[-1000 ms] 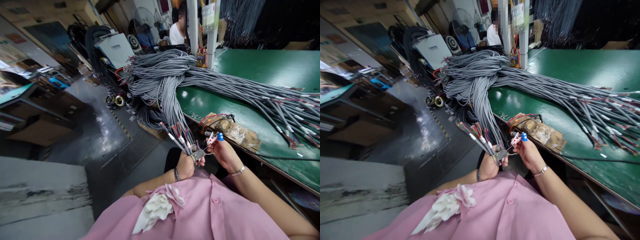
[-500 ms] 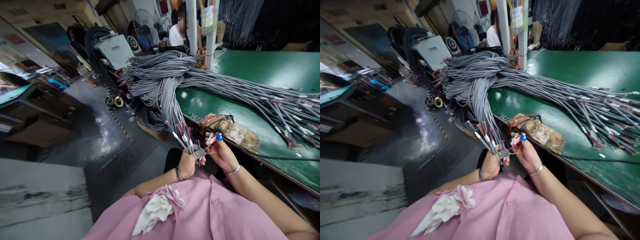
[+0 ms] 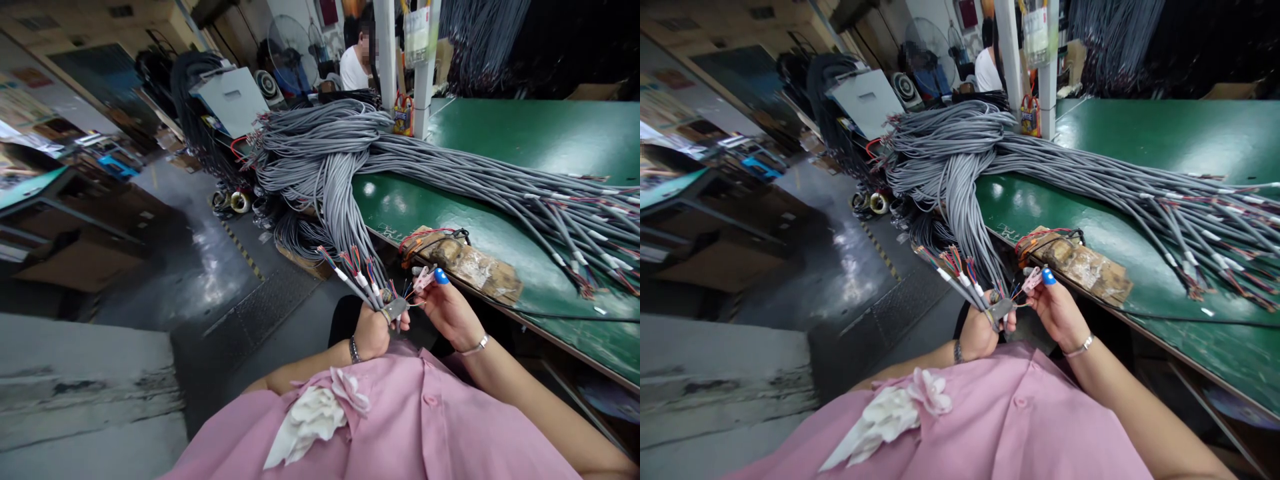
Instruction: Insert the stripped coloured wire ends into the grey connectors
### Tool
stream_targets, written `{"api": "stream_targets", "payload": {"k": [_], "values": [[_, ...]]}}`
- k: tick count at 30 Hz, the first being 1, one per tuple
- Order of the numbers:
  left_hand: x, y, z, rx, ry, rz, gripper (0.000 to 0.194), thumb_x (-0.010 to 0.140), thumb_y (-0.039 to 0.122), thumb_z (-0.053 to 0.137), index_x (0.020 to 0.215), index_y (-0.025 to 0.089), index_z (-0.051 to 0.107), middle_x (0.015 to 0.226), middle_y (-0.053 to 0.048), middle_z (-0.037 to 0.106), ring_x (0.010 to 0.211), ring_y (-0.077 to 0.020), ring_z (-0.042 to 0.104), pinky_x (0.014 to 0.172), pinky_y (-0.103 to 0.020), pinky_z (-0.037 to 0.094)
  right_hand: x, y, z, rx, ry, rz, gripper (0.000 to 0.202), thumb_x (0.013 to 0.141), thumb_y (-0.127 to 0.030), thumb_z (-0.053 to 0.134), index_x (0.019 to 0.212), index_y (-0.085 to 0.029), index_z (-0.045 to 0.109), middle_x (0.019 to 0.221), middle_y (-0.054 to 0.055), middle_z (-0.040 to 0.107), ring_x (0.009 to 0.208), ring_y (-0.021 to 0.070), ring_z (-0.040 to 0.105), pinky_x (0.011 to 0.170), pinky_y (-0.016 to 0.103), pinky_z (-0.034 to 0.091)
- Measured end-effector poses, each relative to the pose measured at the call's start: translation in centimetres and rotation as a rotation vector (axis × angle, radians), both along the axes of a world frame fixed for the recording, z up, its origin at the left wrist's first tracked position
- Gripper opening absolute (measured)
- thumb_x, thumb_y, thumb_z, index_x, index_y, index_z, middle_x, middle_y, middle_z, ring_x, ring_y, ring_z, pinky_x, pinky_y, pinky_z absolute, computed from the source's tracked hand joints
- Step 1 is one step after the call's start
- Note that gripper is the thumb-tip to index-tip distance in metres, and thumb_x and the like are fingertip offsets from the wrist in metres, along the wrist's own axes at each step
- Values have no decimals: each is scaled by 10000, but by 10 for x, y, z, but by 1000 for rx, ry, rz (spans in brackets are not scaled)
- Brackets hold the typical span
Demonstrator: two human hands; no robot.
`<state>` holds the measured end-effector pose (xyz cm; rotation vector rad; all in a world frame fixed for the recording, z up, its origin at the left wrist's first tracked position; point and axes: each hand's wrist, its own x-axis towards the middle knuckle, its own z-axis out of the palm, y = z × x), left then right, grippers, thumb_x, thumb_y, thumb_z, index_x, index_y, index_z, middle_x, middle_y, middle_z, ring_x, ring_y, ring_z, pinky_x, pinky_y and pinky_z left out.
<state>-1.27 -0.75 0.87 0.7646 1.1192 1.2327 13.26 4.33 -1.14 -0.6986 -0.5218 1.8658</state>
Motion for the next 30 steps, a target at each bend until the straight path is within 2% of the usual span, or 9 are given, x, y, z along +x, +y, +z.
{"api": "stream_targets", "payload": {"k": [5, 9, 14, 22, 27, 30], "values": [[5, 5, 0, 21, 14, 12, 319, 714, 411, 684, 605, 138, 560, 537, -21, 598, 440, -90, 525, 422, -204, 321, -2, 1, 1, -18, 43, 10, 237, 782, -456, 673, 795, -220, 692, 756, 2, 653, 659, 129, 554, 608, 252, 466], [6, 6, -5, 10, 8, 13, 306, 712, 386, 691, 595, 139, 553, 528, -18, 594, 430, -92, 523, 422, -205, 327, -3, 4, -2, -33, 45, -28, 214, 760, -430, 706, 820, -226, 695, 793, 1, 666, 677, 133, 561, 610, 255, 466], [4, 6, -9, -13, 35, -3, 302, 686, 391, 713, 619, 137, 565, 550, -27, 614, 444, -104, 552, 428, -202, 342, -5, 4, -4, -25, 24, -37, 267, 744, -482, 703, 852, -237, 694, 834, 1, 679, 673, 135, 563, 593, 261, 452], [-3, -5, -14, 31, -19, 34, 255, 709, 363, 692, 655, 143, 576, 557, -15, 615, 451, -99, 542, 442, -213, 356, 0, 1, -2, -33, 67, 35, 378, 793, -599, 577, 848, -242, 687, 871, 23, 679, 706, 140, 578, 592, 254, 466], [-5, -4, -11, 51, -29, 62, 297, 741, 412, 664, 654, 149, 557, 573, -24, 625, 495, -106, 568, 437, -207, 343, 0, 2, 3, 19, -58, -1, 239, 786, -440, 674, 894, -228, 697, 859, 20, 668, 672, 119, 548, 586, 228, 469], [-2, -1, -8, 50, -8, 47, 313, 752, 427, 654, 652, 141, 574, 594, -31, 636, 486, -99, 561, 437, -209, 335, -1, 1, 2, 55, -83, -32, 296, 795, -498, 642, 865, -217, 701, 839, 28, 660, 676, 125, 546, 591, 239, 469]]}}
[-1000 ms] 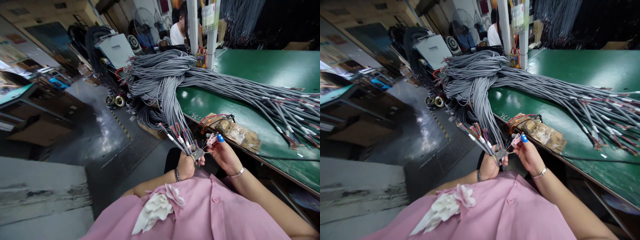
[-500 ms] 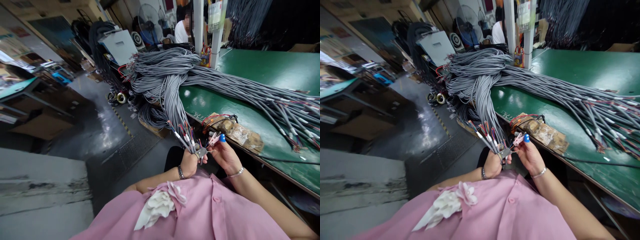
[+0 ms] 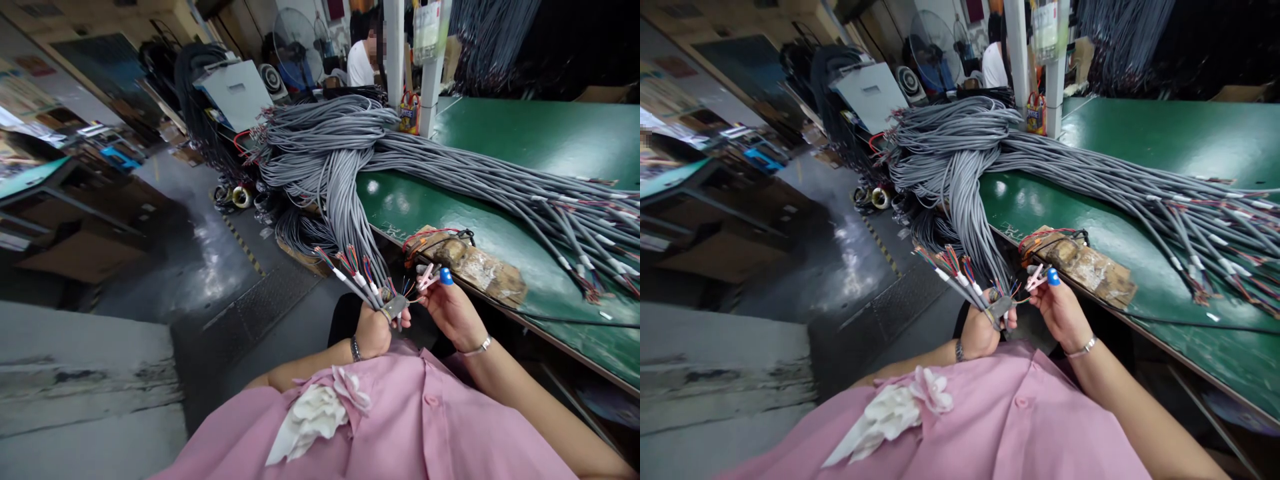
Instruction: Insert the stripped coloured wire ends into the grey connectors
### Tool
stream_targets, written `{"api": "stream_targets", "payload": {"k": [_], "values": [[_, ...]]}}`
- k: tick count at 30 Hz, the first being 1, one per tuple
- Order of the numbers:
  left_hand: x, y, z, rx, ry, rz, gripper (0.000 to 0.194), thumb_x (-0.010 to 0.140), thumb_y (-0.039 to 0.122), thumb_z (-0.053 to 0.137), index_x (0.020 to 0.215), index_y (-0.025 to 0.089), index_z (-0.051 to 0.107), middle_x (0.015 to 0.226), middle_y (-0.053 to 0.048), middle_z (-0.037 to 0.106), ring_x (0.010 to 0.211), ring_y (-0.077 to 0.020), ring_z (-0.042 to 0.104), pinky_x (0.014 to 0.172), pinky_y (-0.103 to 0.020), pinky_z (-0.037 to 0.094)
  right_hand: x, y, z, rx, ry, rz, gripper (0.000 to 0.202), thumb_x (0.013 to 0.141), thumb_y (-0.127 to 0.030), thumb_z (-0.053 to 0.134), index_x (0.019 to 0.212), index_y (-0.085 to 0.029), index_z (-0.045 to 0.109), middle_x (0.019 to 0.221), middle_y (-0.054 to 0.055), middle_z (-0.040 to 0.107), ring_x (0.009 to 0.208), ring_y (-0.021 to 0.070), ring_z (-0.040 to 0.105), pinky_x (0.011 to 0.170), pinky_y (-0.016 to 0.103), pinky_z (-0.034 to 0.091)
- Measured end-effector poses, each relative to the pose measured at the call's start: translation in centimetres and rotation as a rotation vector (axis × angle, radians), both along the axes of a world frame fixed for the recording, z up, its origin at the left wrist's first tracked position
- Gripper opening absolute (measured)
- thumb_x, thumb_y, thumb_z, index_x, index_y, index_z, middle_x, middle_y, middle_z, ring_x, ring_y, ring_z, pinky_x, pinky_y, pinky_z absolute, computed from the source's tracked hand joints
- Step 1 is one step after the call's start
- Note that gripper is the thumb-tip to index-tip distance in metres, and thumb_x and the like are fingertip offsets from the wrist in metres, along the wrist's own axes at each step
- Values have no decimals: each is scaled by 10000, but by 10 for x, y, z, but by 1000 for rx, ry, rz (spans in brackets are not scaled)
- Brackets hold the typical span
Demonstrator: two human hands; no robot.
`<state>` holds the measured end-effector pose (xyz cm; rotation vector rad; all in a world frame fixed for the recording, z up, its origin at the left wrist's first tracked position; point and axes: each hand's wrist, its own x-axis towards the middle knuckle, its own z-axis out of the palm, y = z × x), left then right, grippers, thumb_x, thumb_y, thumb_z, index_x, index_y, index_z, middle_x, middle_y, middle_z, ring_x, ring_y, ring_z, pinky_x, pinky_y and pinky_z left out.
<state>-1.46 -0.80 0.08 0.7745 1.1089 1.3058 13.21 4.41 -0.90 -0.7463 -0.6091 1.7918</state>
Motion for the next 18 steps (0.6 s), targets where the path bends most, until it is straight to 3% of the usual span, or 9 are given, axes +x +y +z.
{"api": "stream_targets", "payload": {"k": [4, 11, 18], "values": [[5, 3, 0, -3, -8, -4, 316, 739, 424, 672, 647, 133, 588, 583, -32, 626, 470, -96, 551, 436, -210, 324, -2, 1, -5, 39, -10, -39, 409, 777, -598, 602, 814, -202, 700, 848, 44, 675, 687, 137, 562, 615, 263, 470], [8, 5, -2, 14, -22, 18, 292, 751, 390, 671, 650, 133, 576, 566, -19, 615, 463, -91, 549, 436, -198, 323, -6, 7, -3, -102, 220, 118, 312, 726, -513, 707, 819, -216, 689, 839, 14, 706, 616, 125, 583, 601, 270, 493], [7, 5, -9, 20, 18, 26, 272, 768, 377, 657, 672, 131, 593, 588, -25, 629, 481, -92, 560, 438, -198, 320, -14, 12, -5, -180, 235, -105, 246, 677, -402, 789, 796, -215, 684, 722, 2, 709, 642, 127, 619, 574, 230, 502]]}}
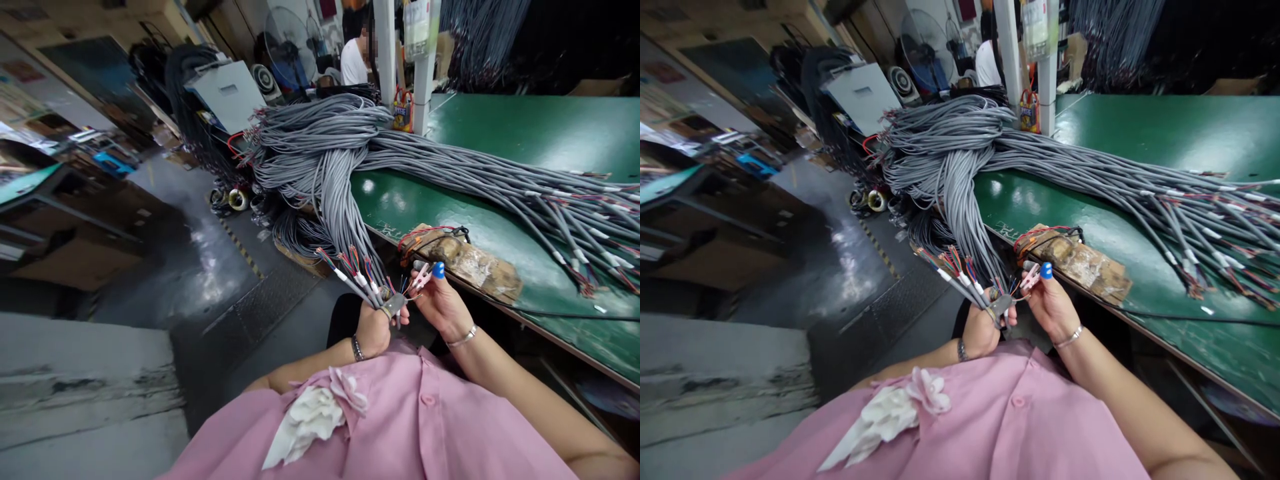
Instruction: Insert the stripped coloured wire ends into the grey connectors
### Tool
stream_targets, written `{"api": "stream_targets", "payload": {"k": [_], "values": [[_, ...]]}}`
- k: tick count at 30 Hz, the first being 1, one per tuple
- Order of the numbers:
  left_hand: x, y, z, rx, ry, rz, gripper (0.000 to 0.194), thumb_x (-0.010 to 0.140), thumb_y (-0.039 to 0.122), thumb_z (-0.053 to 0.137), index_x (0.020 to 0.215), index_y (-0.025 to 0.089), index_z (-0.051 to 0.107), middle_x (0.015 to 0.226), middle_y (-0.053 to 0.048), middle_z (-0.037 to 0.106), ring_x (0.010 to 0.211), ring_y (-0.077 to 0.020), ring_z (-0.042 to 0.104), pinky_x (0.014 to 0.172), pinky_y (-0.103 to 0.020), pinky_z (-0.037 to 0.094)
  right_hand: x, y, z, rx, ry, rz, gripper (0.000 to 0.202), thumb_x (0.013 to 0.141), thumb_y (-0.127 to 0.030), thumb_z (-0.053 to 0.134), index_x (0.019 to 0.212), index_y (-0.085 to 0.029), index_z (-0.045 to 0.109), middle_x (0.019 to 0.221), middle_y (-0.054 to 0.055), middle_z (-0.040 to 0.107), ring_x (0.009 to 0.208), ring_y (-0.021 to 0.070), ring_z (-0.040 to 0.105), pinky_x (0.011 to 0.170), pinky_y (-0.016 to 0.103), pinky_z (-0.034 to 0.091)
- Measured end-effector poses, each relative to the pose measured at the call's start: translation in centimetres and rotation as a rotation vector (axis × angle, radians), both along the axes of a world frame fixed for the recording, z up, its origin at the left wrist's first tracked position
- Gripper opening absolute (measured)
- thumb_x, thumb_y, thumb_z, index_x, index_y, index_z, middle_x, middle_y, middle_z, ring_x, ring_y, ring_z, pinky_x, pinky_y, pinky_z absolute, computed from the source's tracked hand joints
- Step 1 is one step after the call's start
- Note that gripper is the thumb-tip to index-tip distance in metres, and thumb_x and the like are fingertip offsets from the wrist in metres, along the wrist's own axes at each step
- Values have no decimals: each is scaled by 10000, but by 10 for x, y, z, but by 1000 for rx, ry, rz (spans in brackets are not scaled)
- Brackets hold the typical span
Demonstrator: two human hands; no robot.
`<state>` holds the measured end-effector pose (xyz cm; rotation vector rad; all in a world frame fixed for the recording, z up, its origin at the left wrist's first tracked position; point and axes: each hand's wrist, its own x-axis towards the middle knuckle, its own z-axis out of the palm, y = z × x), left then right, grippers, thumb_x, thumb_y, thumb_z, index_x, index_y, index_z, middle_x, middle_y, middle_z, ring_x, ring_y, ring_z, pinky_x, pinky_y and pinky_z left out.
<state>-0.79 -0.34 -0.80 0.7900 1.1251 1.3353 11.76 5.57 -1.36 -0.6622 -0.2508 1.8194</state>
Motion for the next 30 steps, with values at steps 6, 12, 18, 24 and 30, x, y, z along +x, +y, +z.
{"api": "stream_targets", "payload": {"k": [6, 12, 18, 24, 30], "values": [[0, -1, -5, 9, 36, -5, 296, 782, 380, 643, 642, 125, 590, 597, -33, 631, 475, -84, 549, 445, -201, 329, -3, -3, -2, 9, -6, -20, 296, 672, -473, 772, 760, -210, 669, 752, 2, 701, 676, 128, 612, 594, 234, 491], [-5, -5, -4, 12, 1, -9, 250, 769, 350, 657, 668, 138, 569, 563, -14, 613, 472, -92, 544, 440, -204, 334, 6, -11, -9, 90, 39, 111, 454, 732, -656, 604, 878, -232, 680, 851, 17, 683, 738, 143, 603, 635, 254, 484], [-11, -10, -3, 4, 5, 10, 286, 757, 389, 667, 669, 145, 546, 571, -14, 616, 485, -94, 552, 446, -201, 339, 17, -25, -14, 194, -108, 284, 397, 759, -557, 647, 943, -208, 683, 919, 49, 668, 774, 154, 596, 699, 275, 475], [-9, -12, -8, -4, 13, -6, 312, 731, 422, 690, 676, 145, 558, 576, -23, 622, 495, -108, 564, 442, -203, 369, 8, -38, 9, 360, -330, 372, 174, 766, -331, 719, 811, -184, 638, 760, 27, 670, 676, 134, 597, 668, 266, 455], [-17, -13, -5, -11, 156, -272, 343, 722, 450, 698, 676, 117, 629, 595, -57, 640, 513, -132, 587, 515, -246, 467, 6, -41, 15, 375, -414, 412, 227, 776, -389, 694, 815, -176, 627, 533, 1, 626, 478, 154, 575, 528, 298, 453]]}}
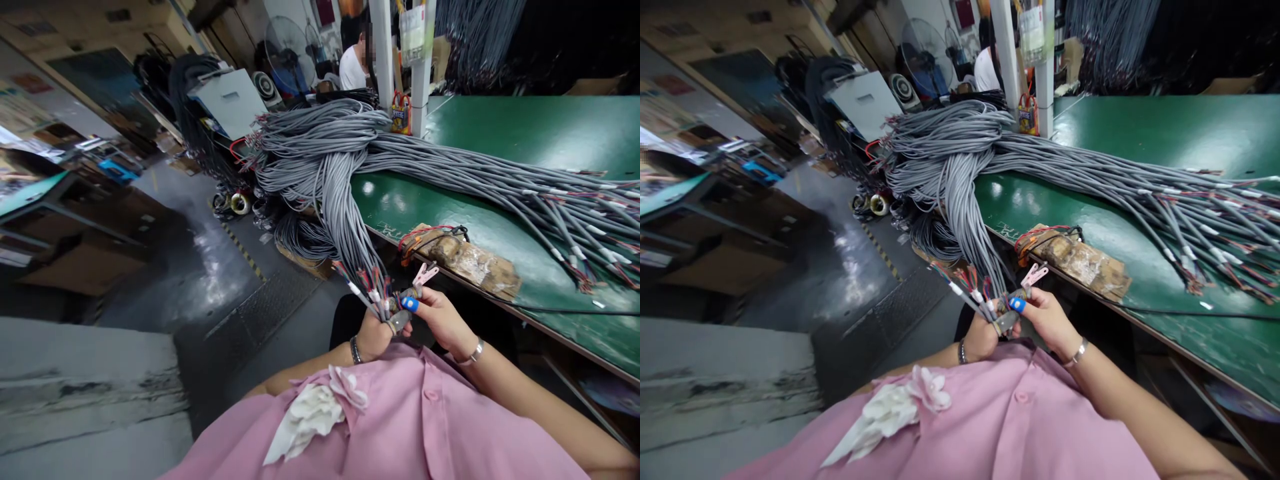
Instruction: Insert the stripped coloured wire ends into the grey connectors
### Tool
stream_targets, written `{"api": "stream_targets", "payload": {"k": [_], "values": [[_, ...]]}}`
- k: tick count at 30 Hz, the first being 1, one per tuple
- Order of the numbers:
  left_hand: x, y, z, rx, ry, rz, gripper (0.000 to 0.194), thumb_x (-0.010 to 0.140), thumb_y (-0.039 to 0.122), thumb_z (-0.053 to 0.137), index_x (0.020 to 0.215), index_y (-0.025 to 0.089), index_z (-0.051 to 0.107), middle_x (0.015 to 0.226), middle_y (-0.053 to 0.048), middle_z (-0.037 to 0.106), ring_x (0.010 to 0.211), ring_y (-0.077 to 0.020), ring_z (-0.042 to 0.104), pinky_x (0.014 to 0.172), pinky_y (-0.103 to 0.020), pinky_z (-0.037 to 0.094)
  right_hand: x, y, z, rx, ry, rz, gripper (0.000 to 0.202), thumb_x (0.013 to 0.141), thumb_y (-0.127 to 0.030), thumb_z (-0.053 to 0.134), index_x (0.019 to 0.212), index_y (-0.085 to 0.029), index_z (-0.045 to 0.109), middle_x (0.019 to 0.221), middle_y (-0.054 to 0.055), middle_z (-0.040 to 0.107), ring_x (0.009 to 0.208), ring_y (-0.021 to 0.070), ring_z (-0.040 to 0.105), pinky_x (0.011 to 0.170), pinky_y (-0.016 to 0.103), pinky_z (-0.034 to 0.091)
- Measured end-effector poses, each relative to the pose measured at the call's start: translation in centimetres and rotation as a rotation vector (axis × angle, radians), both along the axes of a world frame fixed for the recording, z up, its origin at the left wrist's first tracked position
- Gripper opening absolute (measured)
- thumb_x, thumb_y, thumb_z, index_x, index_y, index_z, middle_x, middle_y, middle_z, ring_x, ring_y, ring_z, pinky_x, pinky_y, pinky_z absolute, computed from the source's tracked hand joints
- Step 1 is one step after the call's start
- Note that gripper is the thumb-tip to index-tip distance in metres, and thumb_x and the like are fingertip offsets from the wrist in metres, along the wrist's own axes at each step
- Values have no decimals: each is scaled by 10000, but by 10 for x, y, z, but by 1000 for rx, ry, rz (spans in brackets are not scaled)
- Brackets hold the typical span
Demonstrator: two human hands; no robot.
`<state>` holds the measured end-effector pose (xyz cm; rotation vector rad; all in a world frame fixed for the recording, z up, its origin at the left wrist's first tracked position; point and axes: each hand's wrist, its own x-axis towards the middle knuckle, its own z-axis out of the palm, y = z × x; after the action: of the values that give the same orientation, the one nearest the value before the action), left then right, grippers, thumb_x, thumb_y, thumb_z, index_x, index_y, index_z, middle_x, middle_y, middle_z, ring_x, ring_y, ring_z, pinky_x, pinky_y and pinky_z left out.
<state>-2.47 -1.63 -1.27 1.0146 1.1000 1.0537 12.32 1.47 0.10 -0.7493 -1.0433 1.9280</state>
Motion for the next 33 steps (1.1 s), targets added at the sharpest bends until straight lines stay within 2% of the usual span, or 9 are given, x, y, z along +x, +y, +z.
{"api": "stream_targets", "payload": {"k": [3, 7, 10, 13, 15, 19, 23, 30, 33], "values": [[-6, 1, 5, -43, 31, -138, 333, 676, 421, 746, 653, 108, 633, 577, -57, 633, 509, -138, 586, 543, -268, 490, 5, 0, 0, 16, -38, 83, 248, 772, -399, 693, 831, -161, 652, 555, 32, 657, 489, 184, 605, 520, 315, 461], [-7, 2, 5, -65, 1, -105, 344, 701, 438, 722, 670, 107, 635, 580, -58, 639, 497, -134, 584, 522, -256, 473, 8, 1, -2, 23, -64, 93, 242, 801, -403, 659, 801, -161, 670, 609, 45, 680, 574, 185, 627, 601, 324, 472], [-4, 2, 1, -32, -48, 17, 352, 743, 455, 677, 693, 109, 643, 591, -65, 649, 491, -133, 589, 493, -237, 434, 9, 4, -14, -18, -99, -66, 223, 770, -387, 697, 732, -169, 666, 616, 18, 660, 583, 142, 588, 622, 287, 451], [0, 2, 0, 2, -86, 105, 334, 766, 442, 652, 699, 116, 640, 604, -67, 654, 493, -128, 590, 470, -224, 396, 13, 12, -30, -171, -36, -266, 220, 717, -384, 747, 699, -185, 654, 638, -9, 628, 570, 108, 541, 599, 253, 443], [2, 3, 3, 2, -118, 138, 310, 762, 423, 657, 689, 124, 625, 600, -58, 650, 493, -126, 590, 459, -221, 380, 17, 19, -34, -291, 81, -292, 273, 739, -472, 701, 764, -203, 666, 702, 5, 640, 609, 121, 558, 619, 263, 465], [8, 8, 11, -12, -186, 146, 272, 728, 379, 692, 669, 130, 600, 574, -38, 633, 467, -117, 570, 459, -221, 378, 19, 31, -24, -276, 206, -206, 434, 784, -625, 566, 840, -209, 675, 809, 41, 661, 679, 148, 580, 647, 282, 482], [13, 11, 12, -19, -166, 136, 272, 756, 388, 667, 707, 127, 611, 580, -39, 633, 466, -123, 578, 450, -222, 369, 12, 36, -14, -155, 169, -250, 365, 804, -545, 607, 797, -187, 677, 742, 24, 637, 663, 129, 553, 618, 249, 459], [20, 14, 10, -11, -112, 110, 272, 753, 367, 676, 659, 122, 608, 553, -41, 626, 455, -120, 574, 445, -219, 343, 6, 36, -17, -229, 216, -386, 288, 730, -475, 722, 760, -192, 684, 713, 9, 637, 652, 134, 547, 607, 253, 450], [20, 15, 11, -32, -96, 106, 285, 737, 382, 690, 649, 124, 605, 544, -41, 627, 450, -121, 571, 449, -224, 355, 4, 35, -15, -223, 210, -382, 297, 732, -490, 712, 756, -196, 679, 714, 9, 636, 649, 140, 545, 607, 262, 445]]}}
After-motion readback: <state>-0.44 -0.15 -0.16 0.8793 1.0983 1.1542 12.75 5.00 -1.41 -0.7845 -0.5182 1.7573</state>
